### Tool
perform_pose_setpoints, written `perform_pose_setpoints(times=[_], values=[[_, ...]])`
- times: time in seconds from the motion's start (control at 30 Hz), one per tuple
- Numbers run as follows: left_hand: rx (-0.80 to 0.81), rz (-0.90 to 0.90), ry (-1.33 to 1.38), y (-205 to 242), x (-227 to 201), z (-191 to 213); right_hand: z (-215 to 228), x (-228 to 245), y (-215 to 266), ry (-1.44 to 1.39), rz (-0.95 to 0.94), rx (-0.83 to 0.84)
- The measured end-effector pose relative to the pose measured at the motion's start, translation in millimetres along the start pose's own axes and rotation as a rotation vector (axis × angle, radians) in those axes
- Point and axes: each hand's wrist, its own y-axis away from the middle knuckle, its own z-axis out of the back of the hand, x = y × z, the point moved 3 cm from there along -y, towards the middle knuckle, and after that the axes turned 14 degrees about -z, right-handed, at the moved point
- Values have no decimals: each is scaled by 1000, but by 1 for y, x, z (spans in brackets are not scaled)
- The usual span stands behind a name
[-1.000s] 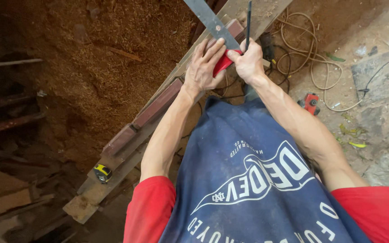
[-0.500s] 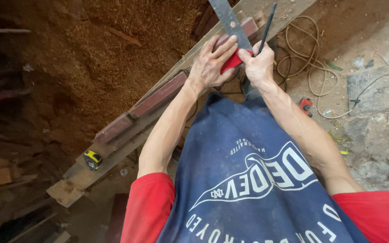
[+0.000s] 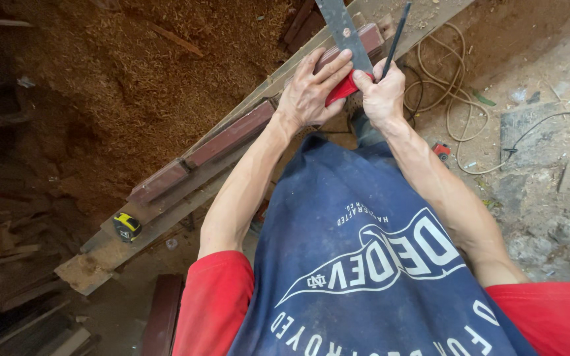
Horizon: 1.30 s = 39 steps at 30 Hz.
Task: The person uses a red try square and a pencil to mark lines on a long reddish-brown wooden plank. After marking, the person uses an angle grinder to sand the surface of the plank.
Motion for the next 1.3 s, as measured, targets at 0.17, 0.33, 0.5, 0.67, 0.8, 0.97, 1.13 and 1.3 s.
perform_pose_setpoints(times=[0.17,0.33,0.5,0.67,0.8,0.97,1.13,1.3], values=[[27,11,-26,-2,-1,-2,19,33,6,206,74,-73],[18,30,-32,0,-4,-3,35,63,10,84,148,-25],[24,44,-26,-1,-3,-3,20,91,17,411,804,-14],[25,42,-58,-2,-4,-6,16,89,19,490,836,52],[20,51,-45,-3,-2,-3,26,90,24,524,837,33],[21,50,-51,0,-5,-4,19,87,8,442,695,10],[13,52,-42,-1,-7,-3,26,88,23,546,805,57],[-1,45,-23,-2,-6,0,39,88,21,435,655,33]])
